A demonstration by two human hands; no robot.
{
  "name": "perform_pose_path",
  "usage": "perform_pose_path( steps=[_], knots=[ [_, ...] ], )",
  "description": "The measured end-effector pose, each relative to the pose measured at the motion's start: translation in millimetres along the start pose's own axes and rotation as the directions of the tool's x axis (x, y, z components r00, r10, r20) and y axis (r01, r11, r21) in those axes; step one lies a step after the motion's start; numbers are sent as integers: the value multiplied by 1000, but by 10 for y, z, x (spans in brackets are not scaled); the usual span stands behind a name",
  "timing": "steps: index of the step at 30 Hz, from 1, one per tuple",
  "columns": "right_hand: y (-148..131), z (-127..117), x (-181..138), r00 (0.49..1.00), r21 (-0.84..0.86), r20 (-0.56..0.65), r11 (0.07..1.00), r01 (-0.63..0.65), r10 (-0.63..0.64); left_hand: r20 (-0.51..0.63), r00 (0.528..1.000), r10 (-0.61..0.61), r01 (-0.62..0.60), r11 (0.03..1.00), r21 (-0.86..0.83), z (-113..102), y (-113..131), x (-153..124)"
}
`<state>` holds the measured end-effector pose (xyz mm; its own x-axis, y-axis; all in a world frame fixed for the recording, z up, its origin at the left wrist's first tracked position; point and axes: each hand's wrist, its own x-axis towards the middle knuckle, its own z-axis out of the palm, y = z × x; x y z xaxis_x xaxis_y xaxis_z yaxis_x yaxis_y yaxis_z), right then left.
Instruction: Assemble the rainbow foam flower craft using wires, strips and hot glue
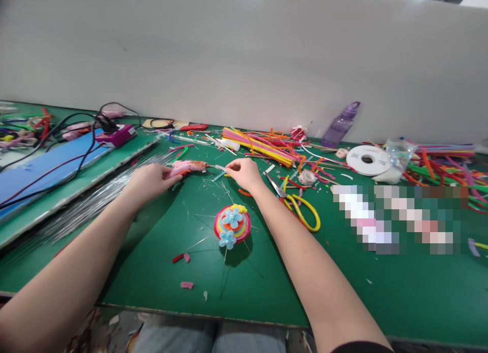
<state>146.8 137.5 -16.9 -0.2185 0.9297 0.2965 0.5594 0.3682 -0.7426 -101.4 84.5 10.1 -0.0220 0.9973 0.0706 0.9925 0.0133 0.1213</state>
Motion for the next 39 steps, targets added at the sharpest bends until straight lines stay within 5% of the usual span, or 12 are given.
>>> perform_pose_path(
  steps=[29,39],
  knots=[
    [31,-22,20,1000,44,-4,999,-12,12,-28,1000,7,-6,999,51,1,28,-23],
    [-104,-251,19,996,81,-89,997,18,-10,-45,999,19,-11,987,159,-48,72,-80]
  ],
)
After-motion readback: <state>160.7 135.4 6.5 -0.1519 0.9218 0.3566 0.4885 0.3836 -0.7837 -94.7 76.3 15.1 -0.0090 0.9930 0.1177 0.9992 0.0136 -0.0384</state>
